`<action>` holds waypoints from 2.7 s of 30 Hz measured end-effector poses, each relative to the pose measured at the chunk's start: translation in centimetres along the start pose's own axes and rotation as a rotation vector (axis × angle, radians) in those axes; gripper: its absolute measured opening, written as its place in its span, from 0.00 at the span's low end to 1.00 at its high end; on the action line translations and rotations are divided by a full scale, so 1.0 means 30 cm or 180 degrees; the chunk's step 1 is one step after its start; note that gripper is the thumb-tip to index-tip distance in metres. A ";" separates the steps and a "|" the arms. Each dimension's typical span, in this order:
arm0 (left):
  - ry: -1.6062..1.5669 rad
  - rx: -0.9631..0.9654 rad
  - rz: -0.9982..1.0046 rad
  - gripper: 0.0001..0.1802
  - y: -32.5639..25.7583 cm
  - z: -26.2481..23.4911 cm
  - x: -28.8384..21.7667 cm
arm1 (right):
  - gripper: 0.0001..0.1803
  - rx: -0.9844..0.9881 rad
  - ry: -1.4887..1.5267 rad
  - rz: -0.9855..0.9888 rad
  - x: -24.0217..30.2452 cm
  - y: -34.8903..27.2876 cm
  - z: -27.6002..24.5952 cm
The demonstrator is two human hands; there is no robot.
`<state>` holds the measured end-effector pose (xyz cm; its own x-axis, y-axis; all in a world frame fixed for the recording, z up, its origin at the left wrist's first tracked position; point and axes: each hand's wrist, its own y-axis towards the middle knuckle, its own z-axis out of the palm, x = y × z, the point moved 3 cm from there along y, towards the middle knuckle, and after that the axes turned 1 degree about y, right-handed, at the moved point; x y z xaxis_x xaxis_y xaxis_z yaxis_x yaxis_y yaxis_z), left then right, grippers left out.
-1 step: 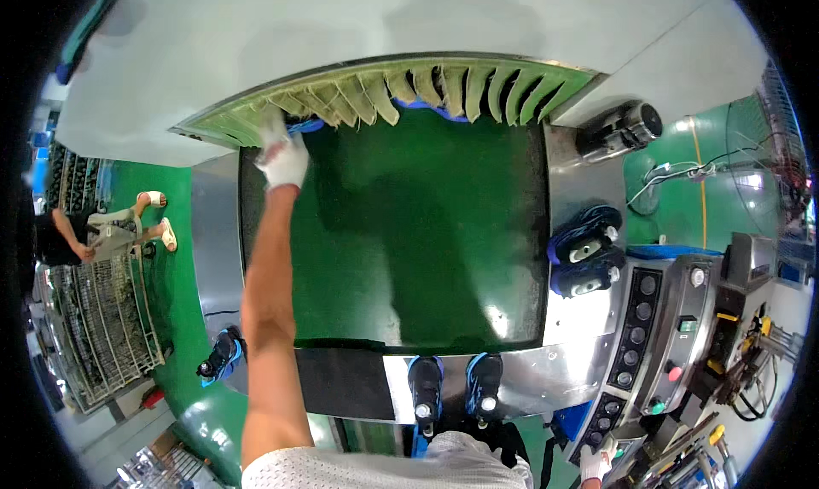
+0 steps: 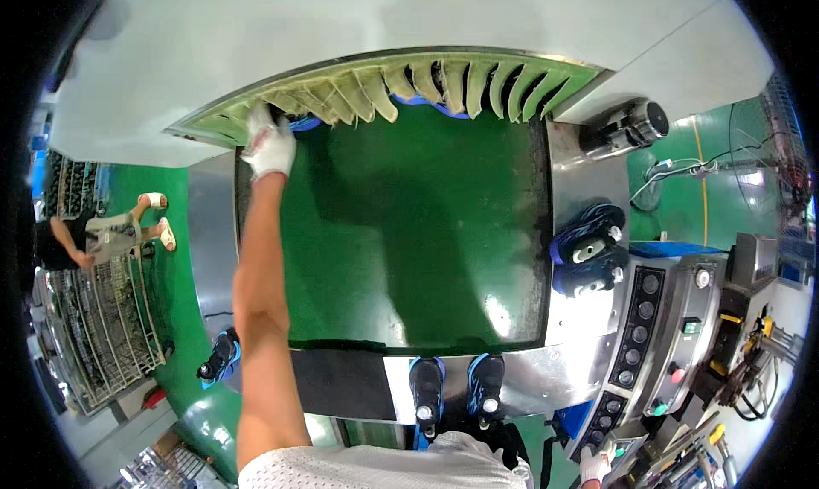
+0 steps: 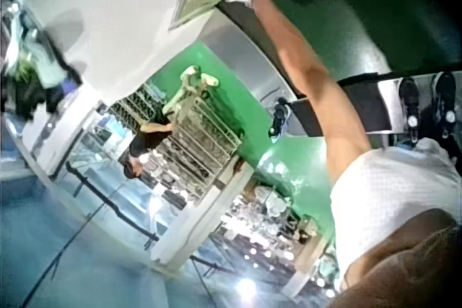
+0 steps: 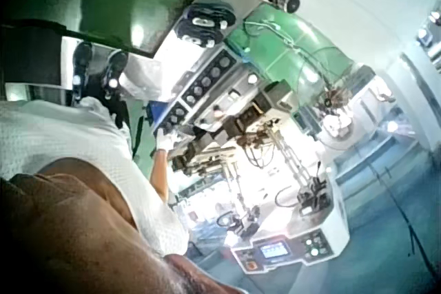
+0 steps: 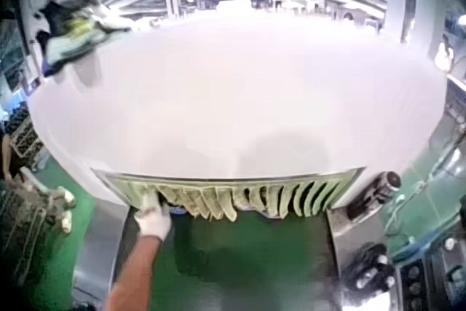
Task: The person repeatedly picks up blue and black athletic shoes from a metal table and places them into a shoe assembly machine. They operate the machine to process the shoes, then remove them and place them back on the table. The cycle of picking, inserting, operating, and removing is repeated continuously throughout the clip.
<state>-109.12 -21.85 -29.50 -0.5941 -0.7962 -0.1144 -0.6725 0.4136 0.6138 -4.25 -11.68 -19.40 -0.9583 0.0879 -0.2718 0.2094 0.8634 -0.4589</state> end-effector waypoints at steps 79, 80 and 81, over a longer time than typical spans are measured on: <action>-0.3617 0.3754 0.3952 0.29 -2.193 -2.195 -3.853 | 0.29 -0.2575 0.7961 0.1873 -1.094 -0.639 0.035; -0.3840 0.4180 0.3714 0.27 -2.138 -2.255 -3.788 | 0.27 -0.2542 0.7671 0.1993 -1.113 -0.620 0.011; -0.4133 0.4054 0.3615 0.26 -2.084 -2.288 -3.720 | 0.26 -0.2264 0.7255 0.2025 -1.125 -0.602 0.033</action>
<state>29.52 10.82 -1.50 -0.3658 0.3921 -0.8440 0.5765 0.8075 0.1253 24.51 -30.73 -2.76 0.4064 0.0239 0.9134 0.8084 0.4565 -0.3716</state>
